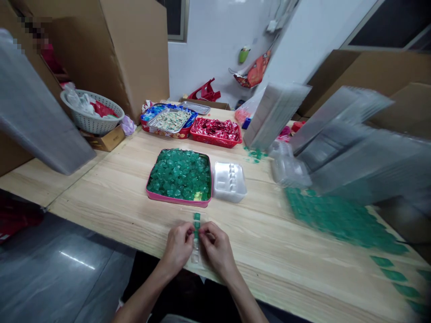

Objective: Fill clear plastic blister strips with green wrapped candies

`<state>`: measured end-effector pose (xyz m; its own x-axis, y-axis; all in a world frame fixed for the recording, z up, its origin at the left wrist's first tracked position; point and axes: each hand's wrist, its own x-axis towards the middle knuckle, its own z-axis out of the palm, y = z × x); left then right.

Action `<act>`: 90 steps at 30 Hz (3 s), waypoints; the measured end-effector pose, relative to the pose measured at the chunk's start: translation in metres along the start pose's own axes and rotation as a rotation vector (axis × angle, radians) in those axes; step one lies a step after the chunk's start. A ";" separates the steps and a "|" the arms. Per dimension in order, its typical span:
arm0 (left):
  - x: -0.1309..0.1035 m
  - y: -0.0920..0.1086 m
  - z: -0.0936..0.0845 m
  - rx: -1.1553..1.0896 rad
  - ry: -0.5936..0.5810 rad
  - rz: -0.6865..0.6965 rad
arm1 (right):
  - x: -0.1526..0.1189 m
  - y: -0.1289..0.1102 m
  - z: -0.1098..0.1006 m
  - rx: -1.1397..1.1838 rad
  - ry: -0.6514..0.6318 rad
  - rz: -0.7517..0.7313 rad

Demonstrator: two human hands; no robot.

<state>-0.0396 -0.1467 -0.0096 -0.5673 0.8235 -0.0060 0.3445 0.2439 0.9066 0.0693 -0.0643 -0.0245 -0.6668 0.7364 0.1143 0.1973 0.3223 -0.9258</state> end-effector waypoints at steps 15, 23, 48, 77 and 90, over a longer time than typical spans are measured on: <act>-0.004 0.000 0.004 0.212 -0.096 0.054 | 0.060 -0.043 -0.018 -0.301 -0.040 -0.270; -0.001 0.001 0.002 0.124 -0.077 -0.034 | 0.141 -0.044 0.009 -0.584 -0.271 -0.082; -0.002 0.030 -0.009 -0.680 -0.244 -0.280 | 0.002 -0.011 -0.016 0.836 -0.077 0.350; 0.016 -0.012 0.015 -0.452 -0.094 -0.197 | 0.052 -0.047 -0.045 -0.456 -0.201 -0.384; 0.019 -0.016 0.013 -0.447 -0.107 -0.216 | 0.148 -0.033 -0.016 -0.534 -0.422 -0.036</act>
<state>-0.0466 -0.1280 -0.0294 -0.5026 0.8320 -0.2350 -0.1395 0.1902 0.9718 -0.0245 0.0434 0.0283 -0.8815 0.4593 -0.1093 0.4252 0.6715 -0.6070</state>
